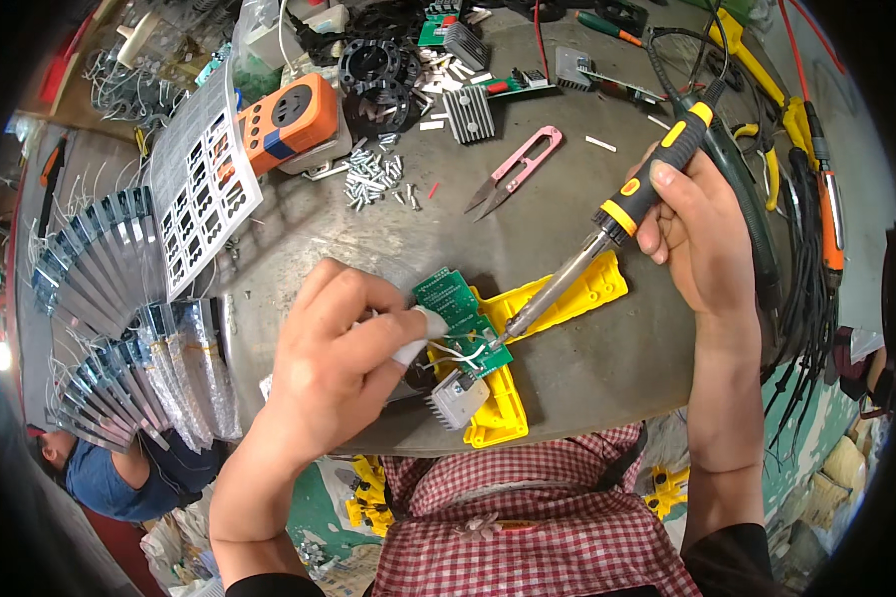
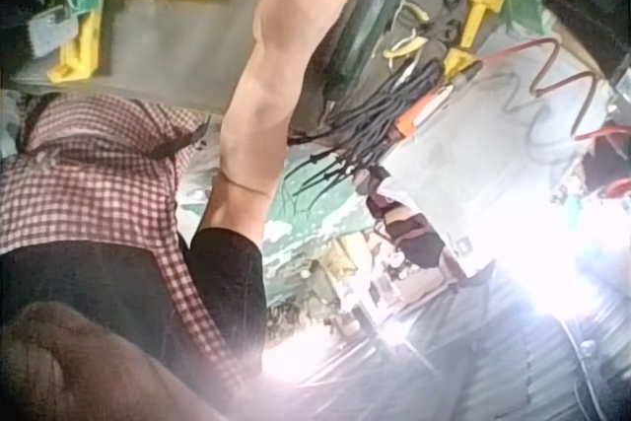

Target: Assembling electronic components into a yellow housing using a soldering iron and screwdriver.

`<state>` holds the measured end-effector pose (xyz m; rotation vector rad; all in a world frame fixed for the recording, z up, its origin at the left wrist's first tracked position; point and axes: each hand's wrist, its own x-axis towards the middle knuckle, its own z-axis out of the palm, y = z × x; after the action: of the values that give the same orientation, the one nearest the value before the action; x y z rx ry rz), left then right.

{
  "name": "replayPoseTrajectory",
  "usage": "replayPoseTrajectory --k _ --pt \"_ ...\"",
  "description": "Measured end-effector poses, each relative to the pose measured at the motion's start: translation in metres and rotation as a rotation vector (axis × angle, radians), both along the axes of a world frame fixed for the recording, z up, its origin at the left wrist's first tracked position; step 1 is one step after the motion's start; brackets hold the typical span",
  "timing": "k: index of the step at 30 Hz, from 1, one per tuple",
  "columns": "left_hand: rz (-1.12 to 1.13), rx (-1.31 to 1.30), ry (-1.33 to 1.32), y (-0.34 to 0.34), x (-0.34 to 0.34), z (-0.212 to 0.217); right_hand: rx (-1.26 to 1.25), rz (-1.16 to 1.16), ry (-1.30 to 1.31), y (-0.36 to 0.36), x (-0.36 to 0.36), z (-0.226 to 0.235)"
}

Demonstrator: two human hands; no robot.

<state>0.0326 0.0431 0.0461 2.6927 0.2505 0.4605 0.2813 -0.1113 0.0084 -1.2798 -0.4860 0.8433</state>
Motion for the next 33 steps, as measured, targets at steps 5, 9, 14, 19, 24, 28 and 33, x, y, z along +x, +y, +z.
replayPoseTrajectory --k 5,9,14,19,24,28,33 --pt "-0.044 -0.040 0.052 -0.004 0.008 0.000 -0.030 0.003 -0.054 0.000 0.001 -0.003" --pt "-0.064 -0.032 0.089 -0.002 0.007 0.000 0.002 -0.003 0.009 0.001 -0.001 0.003" --pt "-0.045 -0.063 0.064 -0.005 0.009 -0.001 -0.010 -0.005 0.007 0.000 0.000 0.003" --pt "-0.061 -0.073 0.090 -0.004 0.012 0.002 -0.011 0.009 0.005 0.002 -0.001 0.002" --pt "-0.075 -0.088 0.102 -0.005 0.015 0.003 -0.011 0.012 0.011 0.001 -0.001 0.002" --pt "-0.071 -0.142 0.090 -0.004 0.012 0.002 -0.013 0.017 0.015 0.000 0.000 0.001" --pt "0.090 0.092 0.040 0.001 0.004 0.015 -0.006 0.022 0.013 -0.002 0.001 0.000"
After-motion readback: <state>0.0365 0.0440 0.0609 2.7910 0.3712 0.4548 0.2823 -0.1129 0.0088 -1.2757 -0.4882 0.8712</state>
